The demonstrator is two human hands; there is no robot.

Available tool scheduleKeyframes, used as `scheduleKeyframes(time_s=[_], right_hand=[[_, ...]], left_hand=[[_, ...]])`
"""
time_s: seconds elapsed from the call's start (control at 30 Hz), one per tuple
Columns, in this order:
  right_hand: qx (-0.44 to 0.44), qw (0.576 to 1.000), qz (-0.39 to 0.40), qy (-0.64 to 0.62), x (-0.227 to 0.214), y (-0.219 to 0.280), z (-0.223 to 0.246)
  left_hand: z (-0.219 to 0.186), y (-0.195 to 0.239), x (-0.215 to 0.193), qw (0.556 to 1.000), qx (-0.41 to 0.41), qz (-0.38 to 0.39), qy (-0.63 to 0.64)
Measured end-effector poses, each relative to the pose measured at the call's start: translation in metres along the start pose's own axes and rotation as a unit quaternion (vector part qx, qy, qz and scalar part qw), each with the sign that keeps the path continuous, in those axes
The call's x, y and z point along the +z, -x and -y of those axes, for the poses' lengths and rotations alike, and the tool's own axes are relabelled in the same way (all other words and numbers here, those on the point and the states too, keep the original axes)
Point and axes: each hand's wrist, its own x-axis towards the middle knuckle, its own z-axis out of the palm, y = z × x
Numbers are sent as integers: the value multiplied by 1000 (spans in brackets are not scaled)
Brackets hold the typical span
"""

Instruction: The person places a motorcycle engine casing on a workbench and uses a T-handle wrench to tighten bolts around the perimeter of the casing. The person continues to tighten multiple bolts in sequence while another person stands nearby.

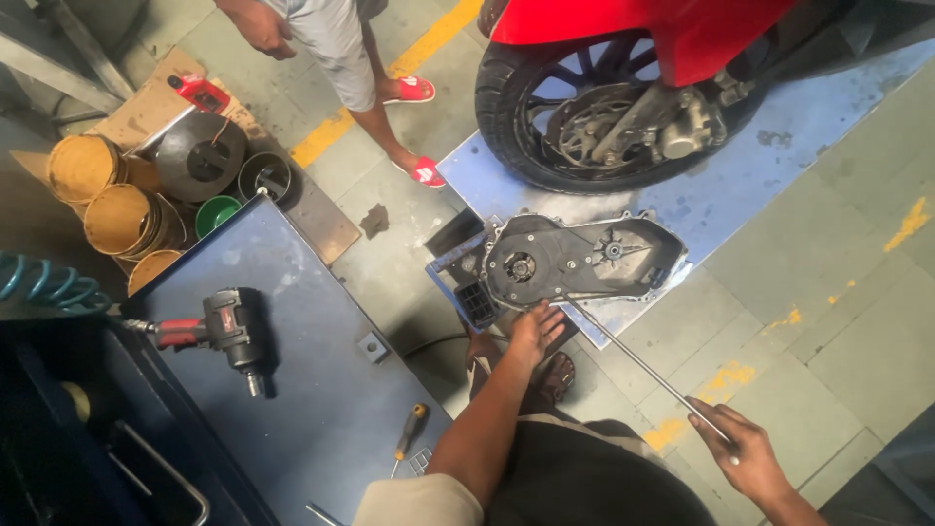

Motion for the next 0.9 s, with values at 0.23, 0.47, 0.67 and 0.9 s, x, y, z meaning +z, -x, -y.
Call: scheduleKeyframes(time_s=[0.23, 0.47, 0.67, 0.9], right_hand=[[19, 999, 13, 26, 2, -6, 9], [-198, 958, -20, 205, -29, -28, 75], [-54, 947, 137, 284, -34, -85, 202], [201, 976, 75, 43, -16, -89, 196]], left_hand=[[-13, 19, 12, 1000, -6, 13, 8], [-19, 17, 19, 1000, -18, 4, 17], [-11, -12, 4, 997, -28, -46, 50], [0, -27, 5, 993, -10, -71, 95]])
